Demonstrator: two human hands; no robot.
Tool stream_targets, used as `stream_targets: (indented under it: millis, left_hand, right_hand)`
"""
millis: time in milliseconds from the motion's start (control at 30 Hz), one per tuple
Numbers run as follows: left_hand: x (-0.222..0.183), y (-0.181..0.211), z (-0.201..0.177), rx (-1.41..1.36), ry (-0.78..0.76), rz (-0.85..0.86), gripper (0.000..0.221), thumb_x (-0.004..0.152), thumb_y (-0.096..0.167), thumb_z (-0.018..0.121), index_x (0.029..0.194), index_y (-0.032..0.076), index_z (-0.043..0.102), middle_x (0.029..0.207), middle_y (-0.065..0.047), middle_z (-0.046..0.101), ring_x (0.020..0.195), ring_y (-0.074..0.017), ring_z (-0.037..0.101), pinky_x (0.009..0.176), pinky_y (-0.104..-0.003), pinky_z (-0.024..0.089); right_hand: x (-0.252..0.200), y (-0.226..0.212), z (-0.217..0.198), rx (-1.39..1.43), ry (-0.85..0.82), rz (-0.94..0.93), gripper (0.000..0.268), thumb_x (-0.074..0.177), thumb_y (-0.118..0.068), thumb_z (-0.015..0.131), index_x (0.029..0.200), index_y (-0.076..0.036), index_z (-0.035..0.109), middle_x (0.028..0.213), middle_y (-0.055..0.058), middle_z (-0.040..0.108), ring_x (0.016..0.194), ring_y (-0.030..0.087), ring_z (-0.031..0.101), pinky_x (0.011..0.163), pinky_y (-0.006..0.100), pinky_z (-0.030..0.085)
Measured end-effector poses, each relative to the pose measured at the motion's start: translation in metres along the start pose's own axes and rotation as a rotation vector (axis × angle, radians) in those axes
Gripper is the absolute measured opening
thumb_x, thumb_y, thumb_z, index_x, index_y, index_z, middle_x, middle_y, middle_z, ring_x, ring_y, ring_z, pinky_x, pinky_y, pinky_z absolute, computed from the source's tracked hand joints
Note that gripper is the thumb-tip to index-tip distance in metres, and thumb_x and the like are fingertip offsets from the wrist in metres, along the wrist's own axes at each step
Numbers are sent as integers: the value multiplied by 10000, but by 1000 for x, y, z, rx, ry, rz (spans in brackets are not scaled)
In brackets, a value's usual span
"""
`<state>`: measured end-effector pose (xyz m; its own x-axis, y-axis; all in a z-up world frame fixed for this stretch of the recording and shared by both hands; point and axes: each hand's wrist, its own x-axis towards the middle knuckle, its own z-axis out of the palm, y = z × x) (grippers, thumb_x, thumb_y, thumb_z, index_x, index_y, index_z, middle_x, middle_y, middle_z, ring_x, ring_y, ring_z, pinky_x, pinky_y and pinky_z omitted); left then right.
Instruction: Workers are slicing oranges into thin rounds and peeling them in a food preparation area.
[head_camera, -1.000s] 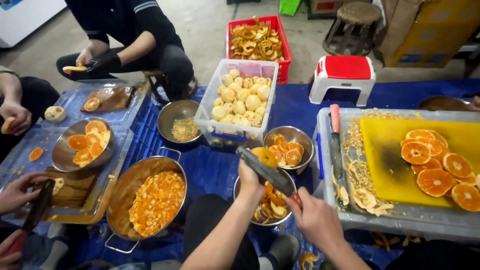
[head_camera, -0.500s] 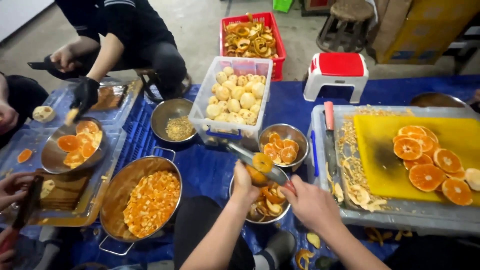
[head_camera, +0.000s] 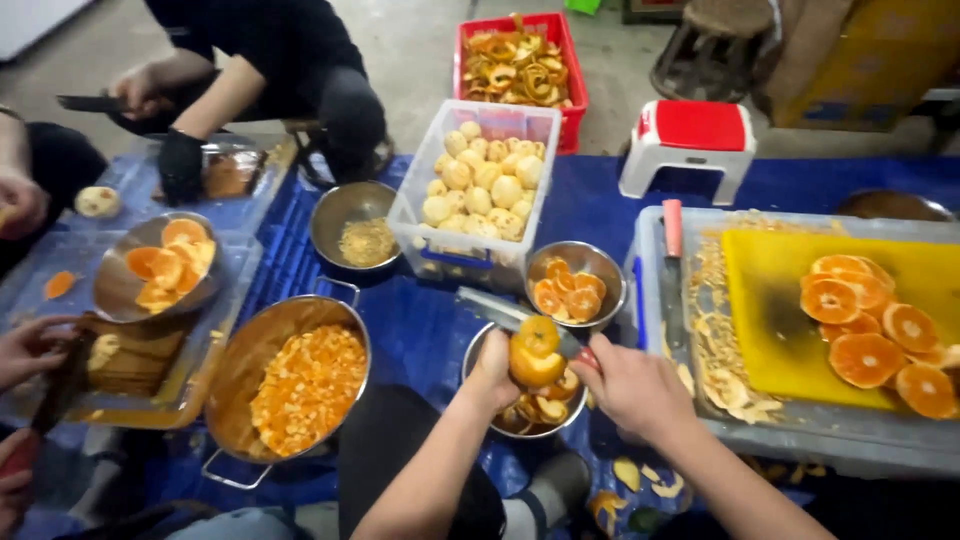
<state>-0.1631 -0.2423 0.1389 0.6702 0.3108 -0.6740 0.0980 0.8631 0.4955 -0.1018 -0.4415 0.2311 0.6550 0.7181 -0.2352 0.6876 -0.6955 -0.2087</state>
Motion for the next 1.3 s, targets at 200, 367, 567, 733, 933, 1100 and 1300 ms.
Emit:
stream_targets:
  millis: [200, 367, 567, 733, 933, 1100, 1300]
  left_hand:
    - [15, 10, -3, 20, -33, -37, 676, 941, 658, 405, 1415, 196, 543, 1394, -141, 575, 1304, -443, 526, 895, -771, 427]
    - [-15, 22, 6, -20, 59, -6, 710, 935, 652, 459, 1486, 204, 468, 1504, -151, 490, 1385, -466, 472, 943, -742, 468]
    - [-30, 41, 0, -251, 248, 212, 749, 889, 536, 716, 1492, 177, 454, 1531, -171, 419, 1360, -538, 468, 847, -784, 518]
    - [-78, 62, 24, -240, 318, 221, 511, 925, 458, 583, 1331, 148, 557, 1308, -191, 657, 1173, -360, 659, 849, -512, 587]
    - [-74, 53, 31, -143, 220, 351, 498, 943, 478, 571, 1334, 175, 519, 1273, -157, 646, 1100, -342, 672, 743, -524, 594]
    - [-69, 32, 27, 175, -26, 533, 783, 724, 37, 751, 1436, 152, 445, 1321, -182, 575, 1113, -293, 640, 857, -388, 604]
    - [-62, 13, 30, 500, -73, 912, 905, 557, 48, 835, 1381, 153, 475, 1336, -121, 571, 1183, -218, 608, 1013, -317, 528]
  right_hand:
    - [4, 8, -7, -7, 18, -19, 463, 981, -665, 320, 991, -237, 497, 960, 118, 739, 966, 381, 748, 896, 531, 573]
    - [5, 6, -3, 29, -9, 19, 501, 983, -696, 288, 979, -237, 488, 943, 117, 745, 966, 390, 746, 892, 528, 567]
    - [16, 15, 30, 207, 26, 91, 474, 988, -664, 371, 985, -223, 546, 812, 171, 736, 927, 395, 752, 859, 511, 576]
    - [14, -1, 51, 1539, -554, 461, 613, 1074, -599, 391, 855, -56, 571, 538, -9, 380, 361, 90, 286, 298, 234, 190]
    - [19, 21, 47, 1694, -623, 198, 680, 1107, -541, 249, 1054, 24, 623, 534, -15, 373, 362, 91, 317, 286, 239, 280]
    - [12, 7, 15, 1323, -167, -20, 666, 1009, -396, 393, 1632, -218, 236, 688, 58, 648, 479, 130, 519, 435, 267, 455]
    - [2, 2, 7, 869, 53, -189, 785, 1002, -356, 449, 1676, -238, 63, 691, 9, 511, 601, 136, 484, 626, 322, 411]
